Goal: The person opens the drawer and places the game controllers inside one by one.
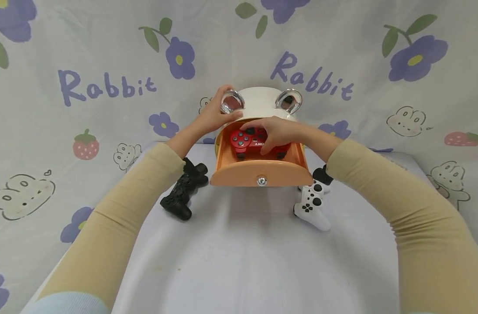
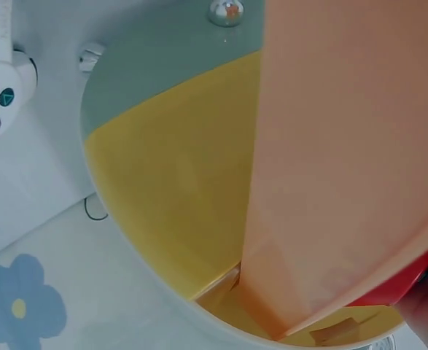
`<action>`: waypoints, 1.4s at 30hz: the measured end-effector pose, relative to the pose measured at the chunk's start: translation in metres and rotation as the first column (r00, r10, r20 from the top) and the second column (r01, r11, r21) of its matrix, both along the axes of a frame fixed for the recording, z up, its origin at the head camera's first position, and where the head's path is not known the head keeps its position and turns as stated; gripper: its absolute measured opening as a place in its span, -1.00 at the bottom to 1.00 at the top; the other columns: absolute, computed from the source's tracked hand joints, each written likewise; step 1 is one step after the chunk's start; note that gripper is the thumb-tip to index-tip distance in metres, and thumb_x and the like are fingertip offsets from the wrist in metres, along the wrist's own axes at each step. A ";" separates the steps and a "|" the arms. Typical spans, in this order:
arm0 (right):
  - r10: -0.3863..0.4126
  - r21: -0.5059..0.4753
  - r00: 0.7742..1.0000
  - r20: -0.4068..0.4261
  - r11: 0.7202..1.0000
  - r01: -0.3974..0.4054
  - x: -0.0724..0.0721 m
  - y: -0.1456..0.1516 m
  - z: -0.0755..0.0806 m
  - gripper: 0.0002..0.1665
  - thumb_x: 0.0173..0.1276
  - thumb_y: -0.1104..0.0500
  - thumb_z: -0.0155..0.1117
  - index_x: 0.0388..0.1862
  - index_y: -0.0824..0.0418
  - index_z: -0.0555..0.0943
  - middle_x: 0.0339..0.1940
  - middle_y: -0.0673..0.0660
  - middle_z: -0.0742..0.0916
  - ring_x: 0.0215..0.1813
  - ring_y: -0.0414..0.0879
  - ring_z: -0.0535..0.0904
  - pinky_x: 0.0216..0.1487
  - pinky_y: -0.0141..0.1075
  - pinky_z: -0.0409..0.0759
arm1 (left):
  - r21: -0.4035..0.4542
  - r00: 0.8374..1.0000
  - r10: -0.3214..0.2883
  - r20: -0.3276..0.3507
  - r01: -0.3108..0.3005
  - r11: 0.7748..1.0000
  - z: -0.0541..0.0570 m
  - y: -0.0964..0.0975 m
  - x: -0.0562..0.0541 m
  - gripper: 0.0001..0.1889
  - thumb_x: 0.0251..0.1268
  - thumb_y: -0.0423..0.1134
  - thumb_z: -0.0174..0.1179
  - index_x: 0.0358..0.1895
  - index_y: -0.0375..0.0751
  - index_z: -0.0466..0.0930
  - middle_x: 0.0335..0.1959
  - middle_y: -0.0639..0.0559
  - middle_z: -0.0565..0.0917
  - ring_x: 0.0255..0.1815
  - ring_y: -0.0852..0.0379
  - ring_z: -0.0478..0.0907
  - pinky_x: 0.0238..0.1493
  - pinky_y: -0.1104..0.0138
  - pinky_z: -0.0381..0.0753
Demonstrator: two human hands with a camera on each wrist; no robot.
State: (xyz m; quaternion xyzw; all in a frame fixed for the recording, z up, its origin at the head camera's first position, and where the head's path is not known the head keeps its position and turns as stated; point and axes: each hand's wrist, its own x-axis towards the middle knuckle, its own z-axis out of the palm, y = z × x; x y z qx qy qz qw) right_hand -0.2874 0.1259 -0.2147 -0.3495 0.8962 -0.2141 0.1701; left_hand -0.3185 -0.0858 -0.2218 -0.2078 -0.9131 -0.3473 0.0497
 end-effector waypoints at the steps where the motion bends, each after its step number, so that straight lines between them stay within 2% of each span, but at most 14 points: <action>1: -0.002 -0.003 1.000 0.000 1.000 0.002 0.000 0.000 0.000 -0.15 0.06 0.39 0.30 0.35 0.08 0.26 0.24 0.26 0.37 0.21 0.11 0.26 0.19 0.00 0.37 | 0.001 1.000 0.000 -0.001 0.000 1.000 0.000 0.000 0.000 -0.17 0.15 0.03 0.21 0.40 -0.01 -0.09 0.39 -0.05 0.15 0.39 0.01 0.11 0.34 0.12 0.14; 17: -0.048 -0.009 0.999 -0.021 0.999 0.048 0.003 0.000 -0.003 -0.16 0.12 0.31 0.31 0.38 0.01 0.23 0.27 0.28 0.35 0.19 0.14 0.26 0.19 0.03 0.34 | -0.006 1.000 -0.001 -0.009 0.001 1.000 0.000 0.000 0.001 -0.17 0.15 0.02 0.21 0.39 -0.03 -0.08 0.38 -0.06 0.17 0.38 0.00 0.13 0.34 0.12 0.14; 20: -0.046 -0.024 0.998 -0.047 0.999 0.045 0.006 0.001 -0.003 -0.15 0.12 0.28 0.33 0.38 -0.03 0.23 0.25 0.28 0.37 0.16 0.14 0.28 0.16 0.03 0.37 | -0.002 1.000 -0.004 -0.010 0.004 1.000 0.000 0.000 0.001 -0.17 0.15 0.02 0.21 0.39 -0.03 -0.08 0.38 -0.08 0.17 0.38 -0.01 0.13 0.34 0.12 0.14; 26: -0.065 -0.038 0.995 -0.071 0.997 0.063 0.008 0.001 -0.005 -0.19 0.14 0.31 0.31 0.37 0.03 0.25 0.28 0.26 0.37 0.23 0.15 0.27 0.22 0.05 0.31 | 0.004 1.000 -0.011 -0.015 0.011 1.000 0.000 0.000 0.000 -0.17 0.16 0.00 0.21 0.40 -0.05 -0.09 0.38 -0.09 0.16 0.39 -0.04 0.11 0.35 0.11 0.13; 34: -0.098 -0.077 0.988 -0.117 0.993 0.089 0.015 0.005 0.003 -0.37 0.16 0.36 0.27 0.25 0.15 0.41 0.22 0.24 0.47 0.22 0.12 0.34 0.20 0.03 0.35 | -0.002 1.000 -0.003 -0.010 0.003 1.000 -0.001 0.000 -0.001 -0.15 0.15 0.02 0.21 0.41 -0.04 -0.11 0.38 -0.07 0.16 0.39 -0.01 0.11 0.35 0.13 0.13; 42: -0.100 -0.143 0.991 -0.087 0.986 0.087 0.027 0.014 0.012 -0.45 0.22 0.36 0.22 0.22 0.18 0.44 0.23 0.21 0.48 0.26 0.12 0.32 0.20 0.07 0.33 | 0.012 1.000 -0.021 -0.014 0.021 1.000 -0.001 -0.001 -0.001 -0.16 0.16 0.01 0.21 0.41 -0.04 -0.11 0.34 -0.12 0.20 0.36 -0.03 0.15 0.33 0.11 0.15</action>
